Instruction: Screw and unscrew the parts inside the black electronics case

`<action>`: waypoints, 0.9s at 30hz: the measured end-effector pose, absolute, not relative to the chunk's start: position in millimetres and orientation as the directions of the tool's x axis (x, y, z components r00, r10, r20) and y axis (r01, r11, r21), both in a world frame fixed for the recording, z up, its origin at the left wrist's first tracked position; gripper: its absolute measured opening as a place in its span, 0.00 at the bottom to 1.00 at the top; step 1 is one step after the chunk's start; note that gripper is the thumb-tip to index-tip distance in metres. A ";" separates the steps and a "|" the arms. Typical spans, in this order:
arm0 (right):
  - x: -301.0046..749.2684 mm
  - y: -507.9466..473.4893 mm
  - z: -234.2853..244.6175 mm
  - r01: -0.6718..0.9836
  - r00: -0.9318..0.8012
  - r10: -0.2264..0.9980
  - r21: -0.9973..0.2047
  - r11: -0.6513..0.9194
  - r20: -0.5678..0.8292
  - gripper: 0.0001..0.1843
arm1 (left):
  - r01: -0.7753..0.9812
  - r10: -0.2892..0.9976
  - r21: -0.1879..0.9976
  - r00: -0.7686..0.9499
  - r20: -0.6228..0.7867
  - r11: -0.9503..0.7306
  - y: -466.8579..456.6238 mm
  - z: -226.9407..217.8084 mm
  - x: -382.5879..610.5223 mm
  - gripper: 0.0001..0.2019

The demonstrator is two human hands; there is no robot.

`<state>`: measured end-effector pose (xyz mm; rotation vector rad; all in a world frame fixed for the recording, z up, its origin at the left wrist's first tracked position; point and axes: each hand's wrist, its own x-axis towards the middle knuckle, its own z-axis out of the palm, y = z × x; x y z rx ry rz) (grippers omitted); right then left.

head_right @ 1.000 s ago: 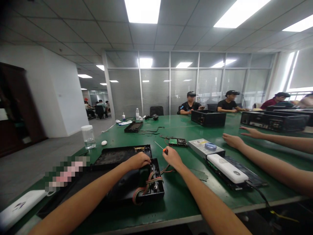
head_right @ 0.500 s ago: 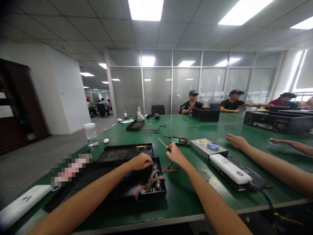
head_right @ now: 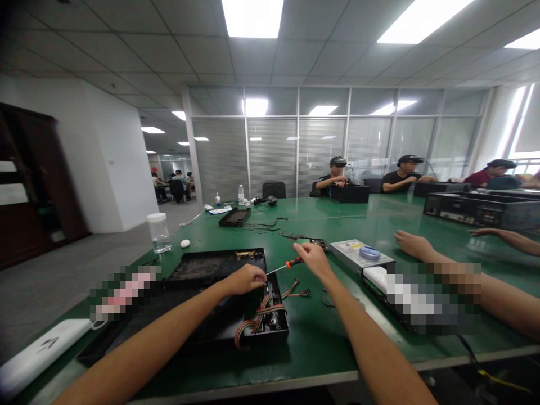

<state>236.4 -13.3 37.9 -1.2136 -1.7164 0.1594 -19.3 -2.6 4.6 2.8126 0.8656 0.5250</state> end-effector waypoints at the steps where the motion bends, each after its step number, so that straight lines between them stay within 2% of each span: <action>1: 234.1 -12.7 35.7 0.676 -0.017 0.762 -0.554 0.486 0.648 0.24 | 0.521 0.571 0.239 0.771 0.281 -0.820 -3.0 5.1 -19.2 0.07; 7: 228.9 -11.0 28.7 0.777 -0.092 0.753 -0.425 0.464 0.652 0.22 | 0.538 0.583 0.226 0.764 0.276 -0.812 -5.0 6.7 -18.6 0.08; 16: 224.3 -19.5 34.3 0.900 -0.108 0.753 -0.257 0.352 0.650 0.22 | 0.541 0.599 0.264 0.754 0.267 -0.799 -6.2 7.2 -17.3 0.09; 23: 191.5 -56.2 69.7 0.983 -0.177 0.782 0.067 0.171 0.597 0.24 | 0.537 0.592 0.253 0.751 0.291 -0.805 -6.9 6.8 -17.2 0.08; 27: 156.7 -78.0 98.4 0.948 -0.310 0.809 0.224 0.225 0.500 0.25 | 0.536 0.587 0.242 0.757 0.287 -0.809 -7.0 6.6 -17.9 0.06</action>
